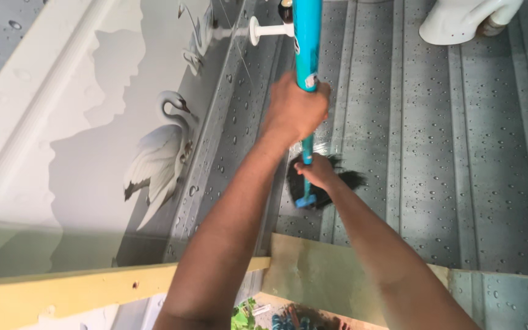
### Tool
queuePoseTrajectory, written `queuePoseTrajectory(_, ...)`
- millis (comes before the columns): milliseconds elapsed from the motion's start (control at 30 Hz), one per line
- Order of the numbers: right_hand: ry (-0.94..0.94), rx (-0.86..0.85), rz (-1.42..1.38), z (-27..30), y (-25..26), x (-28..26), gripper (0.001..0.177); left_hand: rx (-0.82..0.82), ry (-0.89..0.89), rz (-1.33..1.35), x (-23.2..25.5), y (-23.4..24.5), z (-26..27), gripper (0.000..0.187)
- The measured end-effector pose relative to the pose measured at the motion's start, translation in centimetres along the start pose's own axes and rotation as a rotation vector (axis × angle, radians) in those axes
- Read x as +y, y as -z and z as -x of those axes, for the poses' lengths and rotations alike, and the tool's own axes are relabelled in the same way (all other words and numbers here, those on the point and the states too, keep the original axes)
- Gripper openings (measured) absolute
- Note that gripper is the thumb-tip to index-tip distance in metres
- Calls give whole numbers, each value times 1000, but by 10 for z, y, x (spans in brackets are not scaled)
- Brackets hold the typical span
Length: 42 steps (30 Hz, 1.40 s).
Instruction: The person cleans a bathroom floor by first dipping a mop into a bucket of water and then scrubbing the tiled floor around a toilet.
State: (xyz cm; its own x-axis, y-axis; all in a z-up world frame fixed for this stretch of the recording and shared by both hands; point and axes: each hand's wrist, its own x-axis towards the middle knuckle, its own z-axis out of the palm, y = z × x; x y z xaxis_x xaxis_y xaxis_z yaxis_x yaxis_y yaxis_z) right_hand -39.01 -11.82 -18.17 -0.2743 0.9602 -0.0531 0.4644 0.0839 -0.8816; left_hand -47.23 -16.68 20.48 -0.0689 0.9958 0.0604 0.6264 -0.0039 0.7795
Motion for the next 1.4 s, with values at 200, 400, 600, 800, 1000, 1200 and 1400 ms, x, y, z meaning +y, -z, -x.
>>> queuePoseTrajectory(200,-51,-54,-432,36,-43,10,39,-87,-28,76,9,9,3,31)
queuePoseTrajectory(400,-2,-49,-329,57,15,34,42,-63,-112,112,19,-11,14,30)
queuePoseTrajectory(600,-116,4,22,97,98,85,46,-150,-136,486,-15,-60,15,22)
queuePoseTrajectory(800,-317,259,343,171,163,171,41,-419,-66,668,-40,-154,32,29)
queuePoseTrajectory(1000,-484,387,427,237,175,185,37,-533,-54,487,-35,-180,86,37)
queuePoseTrajectory(1200,-378,499,349,238,153,140,42,-431,-141,432,3,-113,112,34)
queuePoseTrajectory(1400,-295,644,163,248,114,17,41,-436,-320,376,52,-23,152,26)
